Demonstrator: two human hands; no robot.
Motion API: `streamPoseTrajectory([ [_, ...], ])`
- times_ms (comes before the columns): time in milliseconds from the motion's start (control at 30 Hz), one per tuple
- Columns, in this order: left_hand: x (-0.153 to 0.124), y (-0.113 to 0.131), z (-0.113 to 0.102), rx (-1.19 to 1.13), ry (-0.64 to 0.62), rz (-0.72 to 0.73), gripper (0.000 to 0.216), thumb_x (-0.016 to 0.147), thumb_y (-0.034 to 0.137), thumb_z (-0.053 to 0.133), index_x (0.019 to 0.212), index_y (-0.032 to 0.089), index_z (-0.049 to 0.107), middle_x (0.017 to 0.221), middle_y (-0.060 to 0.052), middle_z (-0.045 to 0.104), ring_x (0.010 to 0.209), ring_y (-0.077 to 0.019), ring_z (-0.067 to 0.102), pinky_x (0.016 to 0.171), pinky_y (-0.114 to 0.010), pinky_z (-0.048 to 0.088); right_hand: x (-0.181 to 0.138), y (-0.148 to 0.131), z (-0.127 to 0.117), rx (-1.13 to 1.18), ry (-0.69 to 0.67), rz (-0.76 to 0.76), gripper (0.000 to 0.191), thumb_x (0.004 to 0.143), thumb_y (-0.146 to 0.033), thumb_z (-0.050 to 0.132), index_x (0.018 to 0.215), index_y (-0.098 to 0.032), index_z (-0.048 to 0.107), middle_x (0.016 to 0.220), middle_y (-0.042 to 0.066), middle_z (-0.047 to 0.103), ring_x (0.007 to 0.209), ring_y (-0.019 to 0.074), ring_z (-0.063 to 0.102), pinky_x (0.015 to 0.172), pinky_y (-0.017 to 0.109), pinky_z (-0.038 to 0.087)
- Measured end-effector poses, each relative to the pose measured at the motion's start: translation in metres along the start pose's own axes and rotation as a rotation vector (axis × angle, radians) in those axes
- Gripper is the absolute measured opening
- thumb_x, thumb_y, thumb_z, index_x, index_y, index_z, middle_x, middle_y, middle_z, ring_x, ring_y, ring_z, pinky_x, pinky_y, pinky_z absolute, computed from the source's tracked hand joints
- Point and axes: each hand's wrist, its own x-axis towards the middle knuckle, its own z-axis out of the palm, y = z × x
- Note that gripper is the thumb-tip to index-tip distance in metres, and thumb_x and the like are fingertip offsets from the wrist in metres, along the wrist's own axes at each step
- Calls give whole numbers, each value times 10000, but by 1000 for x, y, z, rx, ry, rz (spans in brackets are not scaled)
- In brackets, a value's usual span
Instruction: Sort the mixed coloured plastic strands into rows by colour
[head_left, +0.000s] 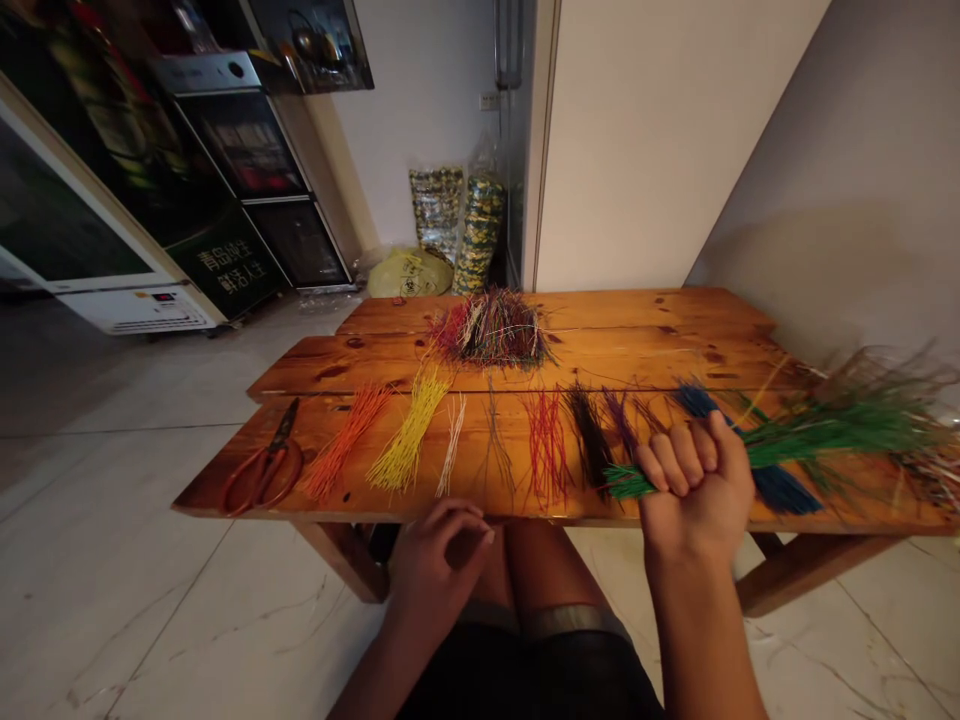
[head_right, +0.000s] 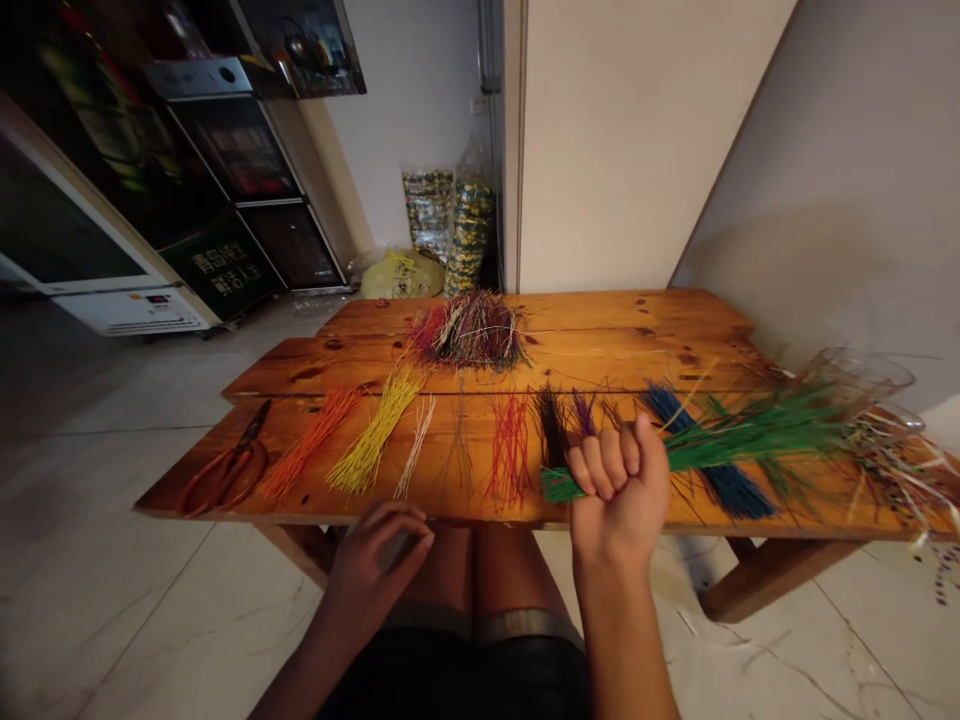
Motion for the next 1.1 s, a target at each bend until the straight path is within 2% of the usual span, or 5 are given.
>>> streamPoseTrajectory([
  [267, 3, -26, -8, 17, 97, -44, 90, 779, 236, 538, 696, 208, 561, 823, -14, 643, 831, -173, 604, 781, -311, 462, 7, -20, -13, -51, 13, -138, 425, 852, -220, 462, 501, -185, 225, 381, -86, 181, 319, 61, 113, 308, 204, 149],
  [433, 1, -41, -7, 7, 73, -119, 89, 784, 265, 528, 713, 213, 544, 826, -12, 663, 809, -173, 618, 754, -305, 468, 13, -36, -28, -113, 35, -248, 393, 823, -205, 453, 484, -185, 255, 375, -82, 186, 303, 61, 121, 298, 208, 139],
  [733, -3, -35, 9, -106, 110, -236, 87, 755, 236, 524, 672, 210, 529, 779, -5, 667, 784, -170, 622, 734, -281, 447, 17, -43, -40, -97, 59, -270, 372, 786, -180, 463, 469, -185, 270, 390, -79, 172, 298, 54, 141, 290, 200, 166],
  [967, -1, -43, 5, -188, 176, -304, 102, 749, 269, 546, 673, 205, 524, 801, -17, 671, 801, -181, 618, 741, -294, 440, 15, -53, -47, -85, 72, -290, 365, 818, -179, 414, 477, -187, 284, 394, -73, 173, 310, 57, 141, 287, 193, 211],
  [1100, -3, -35, 9, -292, 220, -317, 119, 741, 282, 560, 663, 201, 521, 813, -21, 665, 803, -177, 611, 741, -293, 444, 15, -52, -46, -101, 49, -283, 365, 831, -174, 381, 478, -186, 288, 384, -70, 181, 309, 61, 142, 289, 193, 224],
])
